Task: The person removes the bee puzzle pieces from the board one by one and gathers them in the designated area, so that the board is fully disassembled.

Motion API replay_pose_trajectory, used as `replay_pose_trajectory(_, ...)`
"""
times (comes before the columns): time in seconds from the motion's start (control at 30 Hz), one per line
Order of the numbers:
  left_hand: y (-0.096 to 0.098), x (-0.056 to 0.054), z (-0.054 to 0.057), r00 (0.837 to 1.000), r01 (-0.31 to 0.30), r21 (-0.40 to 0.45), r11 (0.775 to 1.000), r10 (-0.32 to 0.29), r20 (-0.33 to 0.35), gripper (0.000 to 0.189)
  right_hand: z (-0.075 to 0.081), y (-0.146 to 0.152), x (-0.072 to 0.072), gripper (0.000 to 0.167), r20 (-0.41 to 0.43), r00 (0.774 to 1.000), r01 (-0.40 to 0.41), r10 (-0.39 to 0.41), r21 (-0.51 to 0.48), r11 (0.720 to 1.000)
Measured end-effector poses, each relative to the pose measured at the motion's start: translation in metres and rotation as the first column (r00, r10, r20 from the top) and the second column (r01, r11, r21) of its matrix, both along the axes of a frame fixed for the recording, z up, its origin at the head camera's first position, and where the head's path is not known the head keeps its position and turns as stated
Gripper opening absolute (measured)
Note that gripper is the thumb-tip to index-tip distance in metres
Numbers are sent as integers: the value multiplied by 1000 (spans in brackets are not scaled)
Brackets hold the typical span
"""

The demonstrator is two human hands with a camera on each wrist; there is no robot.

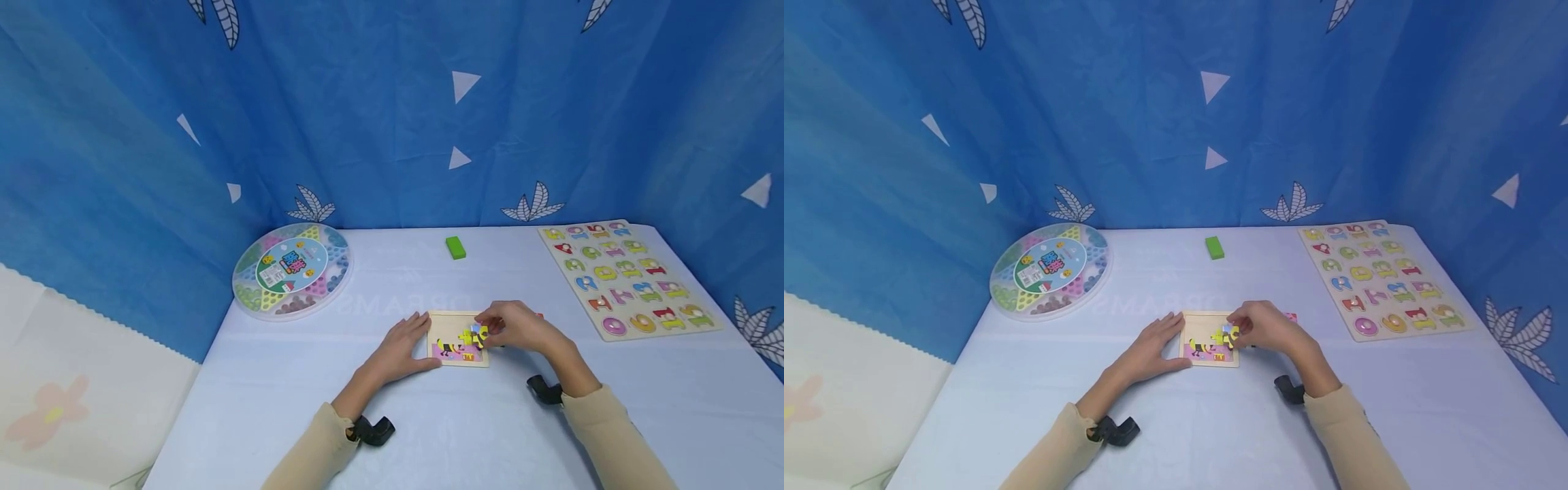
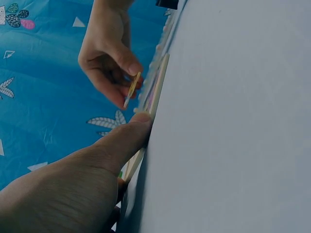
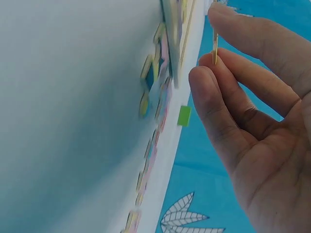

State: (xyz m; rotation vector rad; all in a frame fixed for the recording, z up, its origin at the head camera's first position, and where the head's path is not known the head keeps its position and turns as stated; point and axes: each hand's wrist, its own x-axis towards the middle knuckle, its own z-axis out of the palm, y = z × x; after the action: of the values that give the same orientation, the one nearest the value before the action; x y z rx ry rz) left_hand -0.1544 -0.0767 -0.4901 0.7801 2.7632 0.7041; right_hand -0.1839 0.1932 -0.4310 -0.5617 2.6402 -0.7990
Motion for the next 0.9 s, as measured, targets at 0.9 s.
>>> replay_pose_trajectory(0.9,-1,-1,-3,1000,-1,-2,1000,1,-1,85,-9,45,12,46,-11,998,65,-65,15,998)
